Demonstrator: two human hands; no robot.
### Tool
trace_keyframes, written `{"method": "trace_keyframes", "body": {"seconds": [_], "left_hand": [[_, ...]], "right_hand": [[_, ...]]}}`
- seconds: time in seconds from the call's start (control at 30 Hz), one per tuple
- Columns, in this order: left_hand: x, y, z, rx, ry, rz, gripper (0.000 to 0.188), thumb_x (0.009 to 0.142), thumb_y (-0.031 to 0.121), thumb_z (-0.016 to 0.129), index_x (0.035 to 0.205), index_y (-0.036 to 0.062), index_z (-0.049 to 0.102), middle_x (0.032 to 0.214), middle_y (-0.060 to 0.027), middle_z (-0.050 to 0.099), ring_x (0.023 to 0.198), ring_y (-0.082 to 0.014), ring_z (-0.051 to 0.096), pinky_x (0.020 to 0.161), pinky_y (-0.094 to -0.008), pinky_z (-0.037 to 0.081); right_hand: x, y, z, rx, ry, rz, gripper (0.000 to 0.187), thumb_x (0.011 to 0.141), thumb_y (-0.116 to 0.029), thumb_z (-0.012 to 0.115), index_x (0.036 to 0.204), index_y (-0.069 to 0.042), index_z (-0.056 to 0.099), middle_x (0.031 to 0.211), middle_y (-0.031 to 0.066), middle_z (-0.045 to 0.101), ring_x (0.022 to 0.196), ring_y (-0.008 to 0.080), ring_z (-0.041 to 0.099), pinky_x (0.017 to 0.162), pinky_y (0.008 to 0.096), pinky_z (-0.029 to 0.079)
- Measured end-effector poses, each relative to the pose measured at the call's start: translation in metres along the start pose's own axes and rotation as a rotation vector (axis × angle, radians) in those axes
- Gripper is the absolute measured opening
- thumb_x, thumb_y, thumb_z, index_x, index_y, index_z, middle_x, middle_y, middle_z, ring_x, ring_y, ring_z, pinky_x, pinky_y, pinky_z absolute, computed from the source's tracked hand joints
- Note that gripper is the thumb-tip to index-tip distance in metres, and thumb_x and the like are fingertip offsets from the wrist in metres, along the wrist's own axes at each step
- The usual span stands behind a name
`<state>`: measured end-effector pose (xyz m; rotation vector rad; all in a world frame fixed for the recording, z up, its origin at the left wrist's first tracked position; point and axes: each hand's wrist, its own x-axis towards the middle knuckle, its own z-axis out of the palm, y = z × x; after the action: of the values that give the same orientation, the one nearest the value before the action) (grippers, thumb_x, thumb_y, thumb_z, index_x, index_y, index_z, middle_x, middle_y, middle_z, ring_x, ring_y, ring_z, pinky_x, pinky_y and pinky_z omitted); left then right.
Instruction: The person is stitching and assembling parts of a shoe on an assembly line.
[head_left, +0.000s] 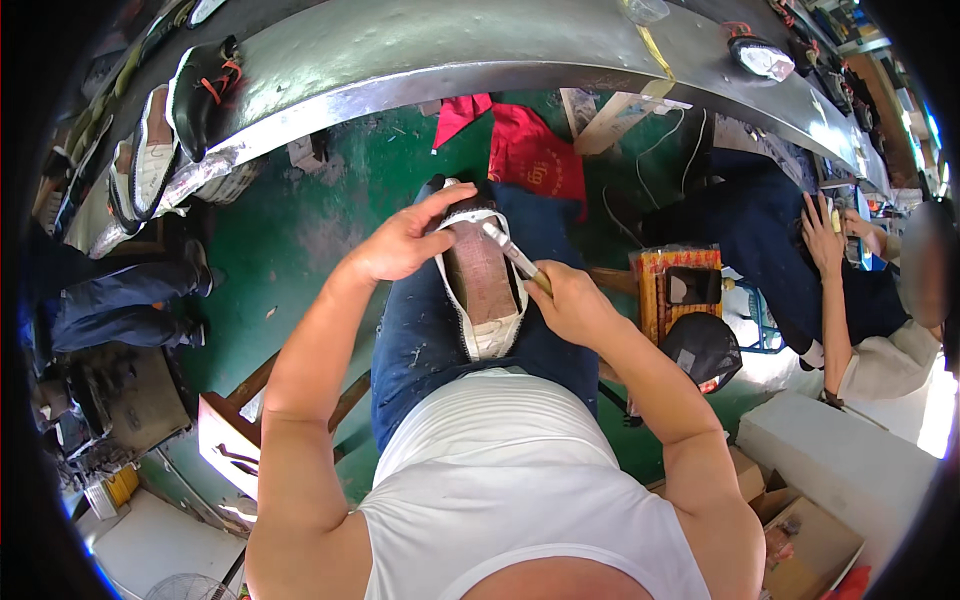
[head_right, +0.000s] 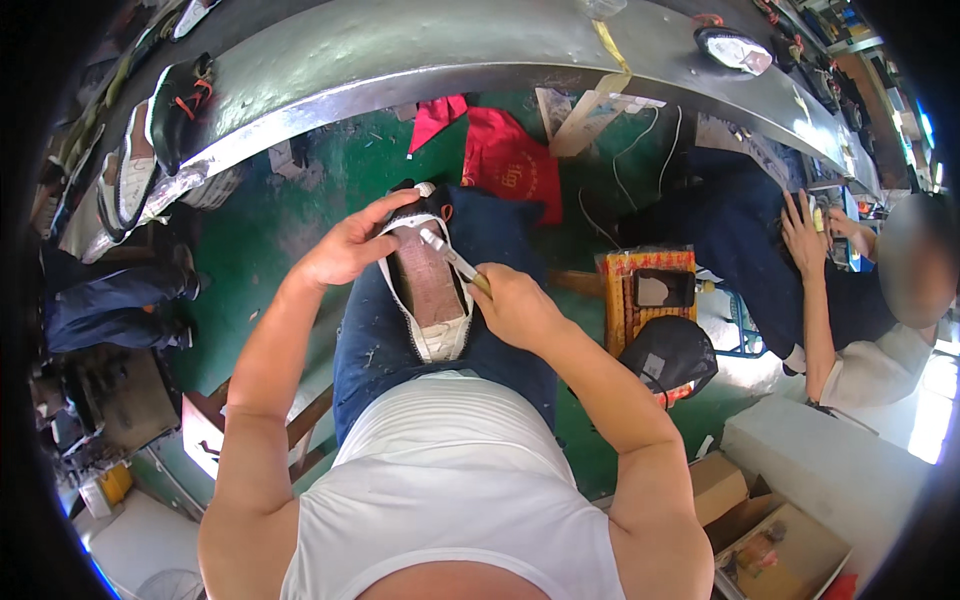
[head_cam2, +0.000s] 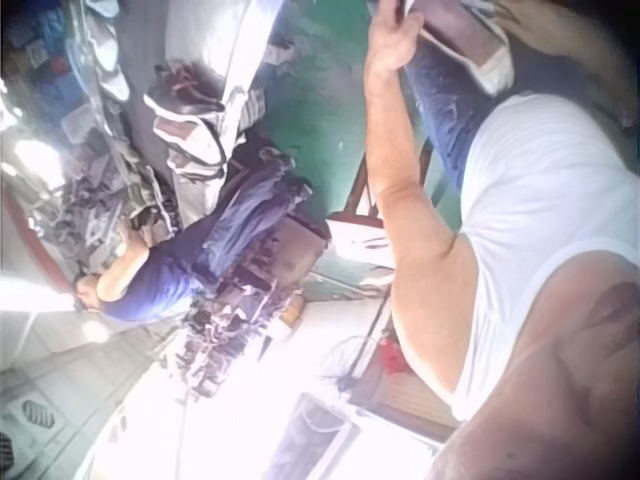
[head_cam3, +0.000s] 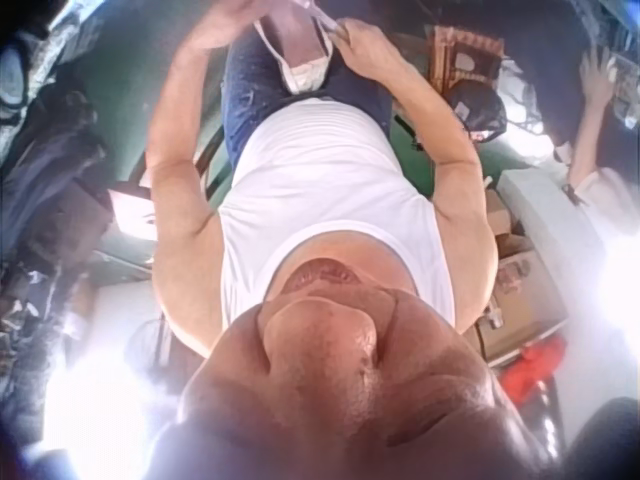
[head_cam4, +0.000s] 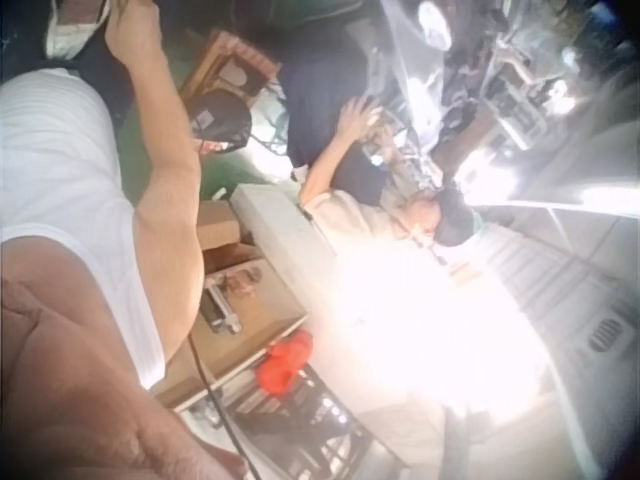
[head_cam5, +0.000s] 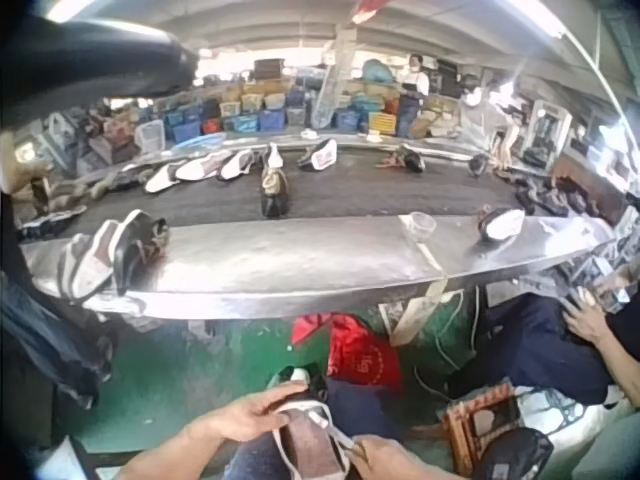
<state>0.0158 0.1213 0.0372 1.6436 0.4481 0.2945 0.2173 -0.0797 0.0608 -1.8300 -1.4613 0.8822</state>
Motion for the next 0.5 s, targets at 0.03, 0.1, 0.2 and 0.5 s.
{"method": "trace_keyframes", "body": {"seconds": [0.03, 0.1, 0.2, 0.5], "left_hand": [[0.0, 0.005, -0.002, -0.196, -0.074, -0.081, 0.054, 0.096, 0.012, 0.062, 0.147, 0.0099, 0.045, 0.138, -0.0074, 0.053, 0.124, -0.0158, 0.05, 0.106, -0.0303, 0.039], [-0.002, 0.018, 0.01, -0.29, 0.003, -0.207, 0.054, 0.096, 0.014, 0.063, 0.147, 0.01, 0.045, 0.138, -0.007, 0.054, 0.122, -0.0149, 0.05, 0.105, -0.0295, 0.04], [0.001, -0.001, 0.034, -0.343, 0.197, -0.207, 0.051, 0.097, 0.021, 0.065, 0.145, 0.0104, 0.048, 0.136, -0.0062, 0.056, 0.119, -0.0144, 0.052, 0.102, -0.0293, 0.041], [0.008, -0.002, 0.034, -0.326, 0.264, -0.249, 0.046, 0.097, 0.017, 0.063, 0.141, 0.0091, 0.053, 0.136, -0.0082, 0.058, 0.12, -0.0161, 0.053, 0.104, -0.0293, 0.04]], "right_hand": [[-0.005, -0.01, -0.005, -0.062, -0.035, 0.029, 0.022, 0.095, -0.018, 0.061, 0.101, 0.003, 0.06, 0.091, 0.0256, 0.065, 0.088, 0.0442, 0.064, 0.075, 0.0497, 0.05], [-0.01, -0.019, -0.009, -0.124, -0.064, 0.065, 0.021, 0.095, -0.018, 0.06, 0.098, 0.003, 0.059, 0.092, 0.0263, 0.064, 0.09, 0.0446, 0.064, 0.076, 0.0508, 0.05], [-0.007, -0.023, -0.015, -0.232, -0.108, 0.064, 0.02, 0.095, -0.018, 0.059, 0.095, 0.003, 0.057, 0.091, 0.0258, 0.065, 0.09, 0.0462, 0.063, 0.077, 0.0534, 0.048], [0.003, -0.044, -0.039, 0.263, -0.014, 0.078, 0.028, 0.1, -0.023, 0.053, 0.098, 0.004, 0.059, 0.078, 0.016, 0.066, 0.073, 0.0262, 0.065, 0.071, 0.0386, 0.05]]}}
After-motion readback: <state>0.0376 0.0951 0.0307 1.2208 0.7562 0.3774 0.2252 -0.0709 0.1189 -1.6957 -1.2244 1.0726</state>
